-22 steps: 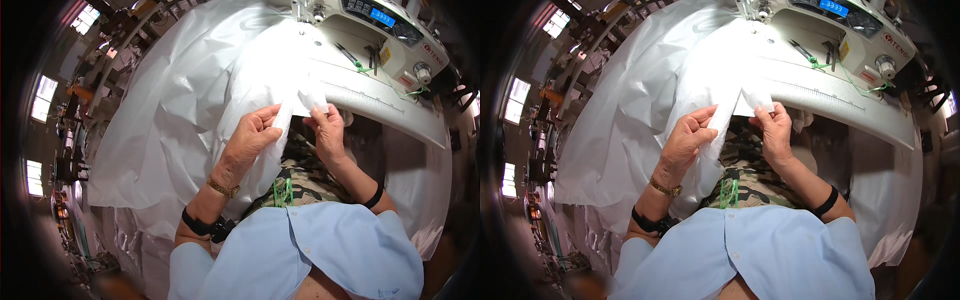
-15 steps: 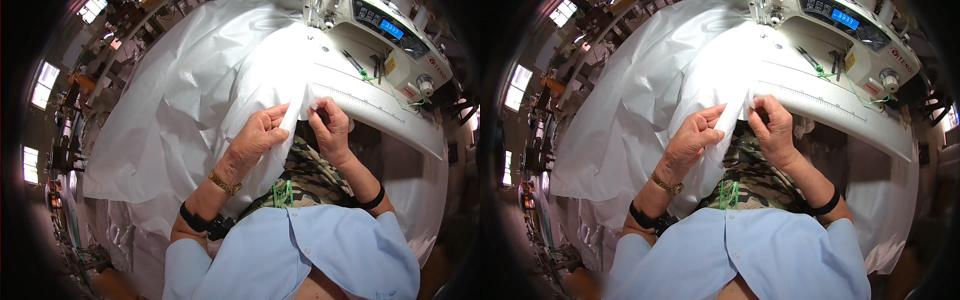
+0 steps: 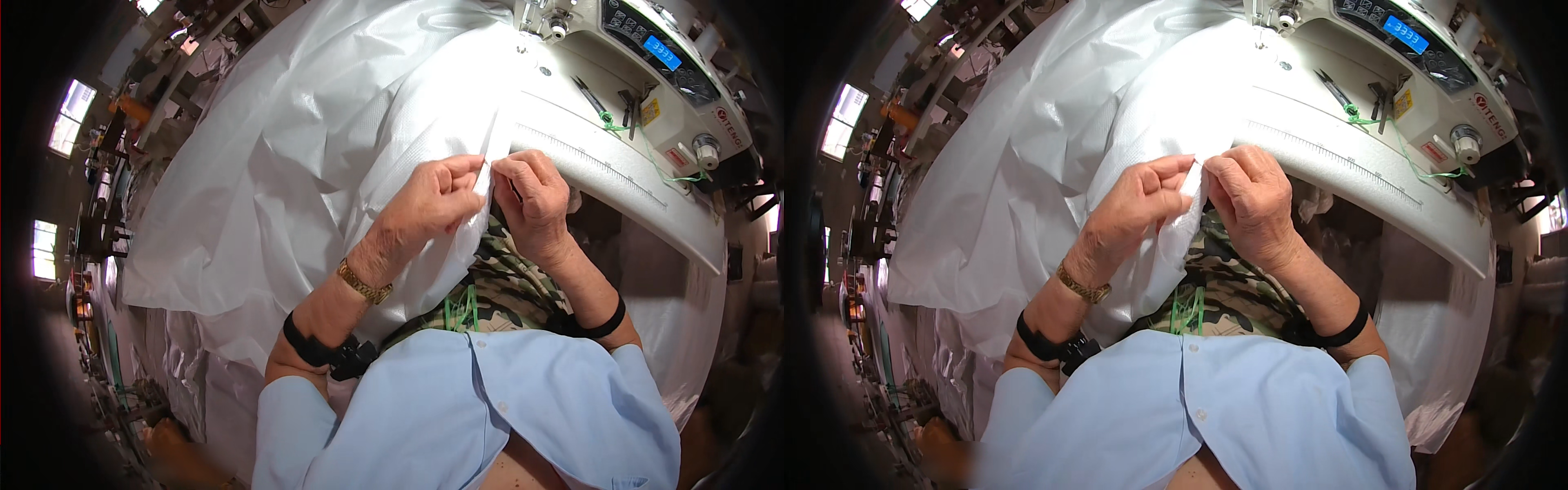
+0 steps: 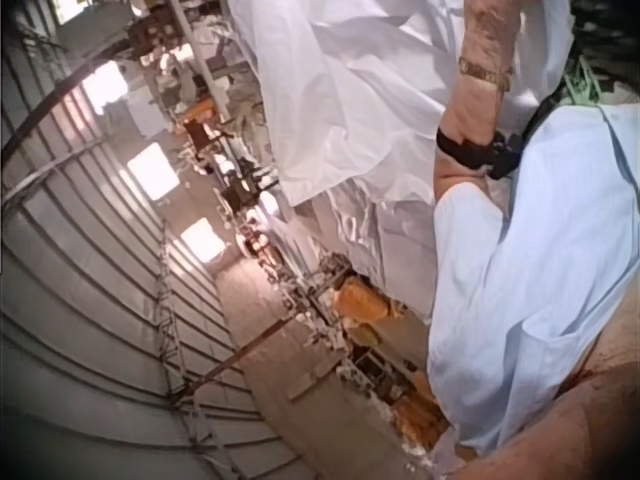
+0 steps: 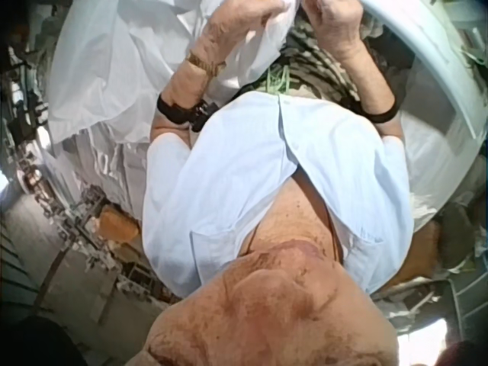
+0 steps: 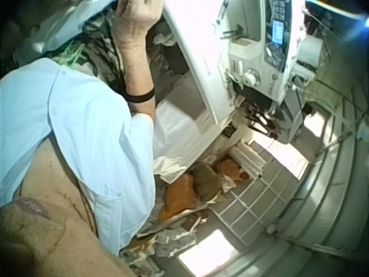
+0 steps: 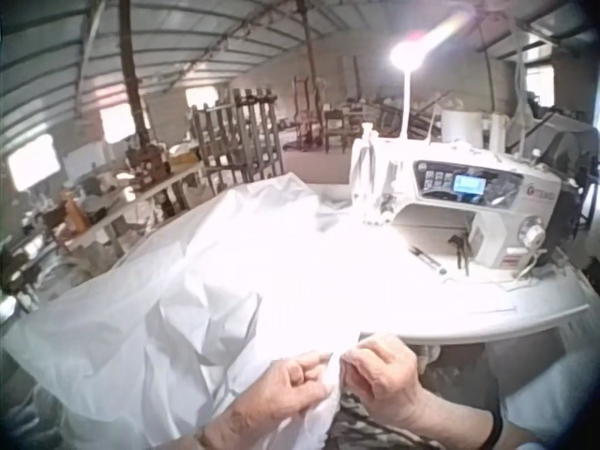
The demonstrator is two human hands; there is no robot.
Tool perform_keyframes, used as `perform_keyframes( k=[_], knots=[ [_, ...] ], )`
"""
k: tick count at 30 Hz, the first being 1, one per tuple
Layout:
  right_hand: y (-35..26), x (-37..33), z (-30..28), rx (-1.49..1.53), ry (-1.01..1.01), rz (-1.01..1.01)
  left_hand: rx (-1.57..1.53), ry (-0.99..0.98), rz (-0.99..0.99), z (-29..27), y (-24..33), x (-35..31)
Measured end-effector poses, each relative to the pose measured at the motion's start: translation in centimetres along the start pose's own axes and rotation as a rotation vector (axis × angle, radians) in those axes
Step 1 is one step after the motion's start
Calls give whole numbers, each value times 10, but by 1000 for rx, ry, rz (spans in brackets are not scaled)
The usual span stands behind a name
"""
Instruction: Sewing or sealing edges of a large white plastic or fabric sheet using an industrial sewing machine.
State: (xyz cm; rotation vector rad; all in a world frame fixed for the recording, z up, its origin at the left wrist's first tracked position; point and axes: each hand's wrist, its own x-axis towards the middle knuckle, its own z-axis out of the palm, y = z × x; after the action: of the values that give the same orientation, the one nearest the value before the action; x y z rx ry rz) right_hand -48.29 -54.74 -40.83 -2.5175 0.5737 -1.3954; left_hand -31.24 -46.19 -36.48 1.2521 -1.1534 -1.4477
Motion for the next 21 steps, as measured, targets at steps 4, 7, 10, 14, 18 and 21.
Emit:
perform_keyframes(
  k=[4, 7, 10, 14, 18, 21],
  knots=[
    [1, 1, 8, -43, 11, -102, -152, 108, 11, 6, -9, 23],
    [0, 3, 10, -7, 13, -169, -46, 298, 217, 2, -34, 43],
    [2, -8, 9, 370, 61, 316, 394, 304, 311, -10, -6, 38],
    [19, 11, 41, 453, -89, 714, 1198, 466, 666, -22, 46, 37],
    [46, 4, 156, 1174, 91, 721, 1257, 200, 729, 6, 79, 55],
    [28, 0, 151, 962, -173, 461, 1394, 64, 499, 4, 58, 49]
  ],
)
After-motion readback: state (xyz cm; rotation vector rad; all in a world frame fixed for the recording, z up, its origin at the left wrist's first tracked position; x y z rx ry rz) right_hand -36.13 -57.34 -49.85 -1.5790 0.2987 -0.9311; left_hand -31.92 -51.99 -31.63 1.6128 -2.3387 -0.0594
